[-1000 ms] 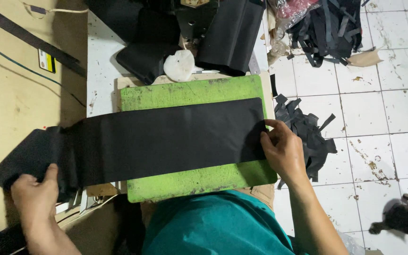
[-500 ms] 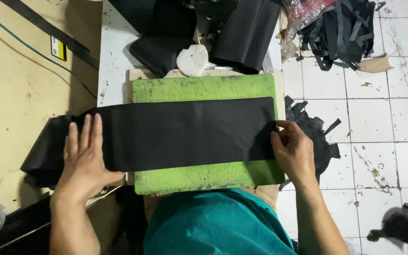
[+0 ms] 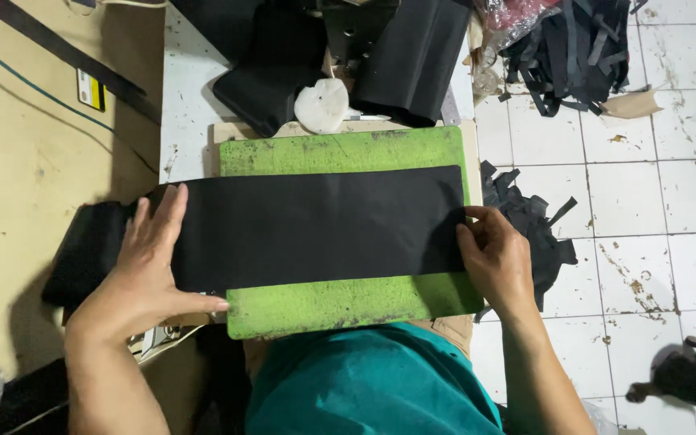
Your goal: Aligning, smoothing, and measuring a strip of black leather on a workbench.
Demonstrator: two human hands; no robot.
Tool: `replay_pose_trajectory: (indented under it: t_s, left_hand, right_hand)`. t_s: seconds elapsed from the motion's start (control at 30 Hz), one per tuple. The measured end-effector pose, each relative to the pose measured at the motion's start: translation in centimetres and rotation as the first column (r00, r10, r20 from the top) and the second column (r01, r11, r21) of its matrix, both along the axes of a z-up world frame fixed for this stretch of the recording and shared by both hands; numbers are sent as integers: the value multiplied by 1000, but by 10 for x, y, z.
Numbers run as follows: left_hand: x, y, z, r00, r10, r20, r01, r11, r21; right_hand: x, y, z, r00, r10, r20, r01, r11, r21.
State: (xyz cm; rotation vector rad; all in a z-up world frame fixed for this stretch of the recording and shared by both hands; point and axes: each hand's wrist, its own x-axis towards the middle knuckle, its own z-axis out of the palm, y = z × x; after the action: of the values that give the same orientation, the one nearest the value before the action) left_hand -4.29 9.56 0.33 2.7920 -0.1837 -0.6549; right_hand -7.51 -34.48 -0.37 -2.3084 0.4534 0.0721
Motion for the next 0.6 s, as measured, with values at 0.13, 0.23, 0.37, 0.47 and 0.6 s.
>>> replay_pose_trajectory:
  t_s: [0.13, 0.23, 0.37, 0.47, 0.6]
  left_hand:
    - [13, -70, 7, 961, -131, 245, 201, 937, -287]
    - [22, -129, -8, 930, -161, 330, 273, 904, -329]
    - [34, -167, -44, 817, -184, 546, 390, 874, -289]
    - [35, -171, -47, 749, -133, 649, 418, 855, -306]
    - [36, -171, -46, 730, -137, 670, 438, 846, -304]
  right_hand:
    - [-3, -3, -7, 999, -48, 12, 48, 999, 6]
    - [-5, -11, -18, 998, -59, 30, 59, 998, 13]
    - [-10, -14, -22, 996, -73, 42, 73, 997, 2]
    - [-13, -17, -21, 999, -49, 23, 50, 999, -22]
    - [-11, -22, -25, 998, -67, -5, 68, 997, 28]
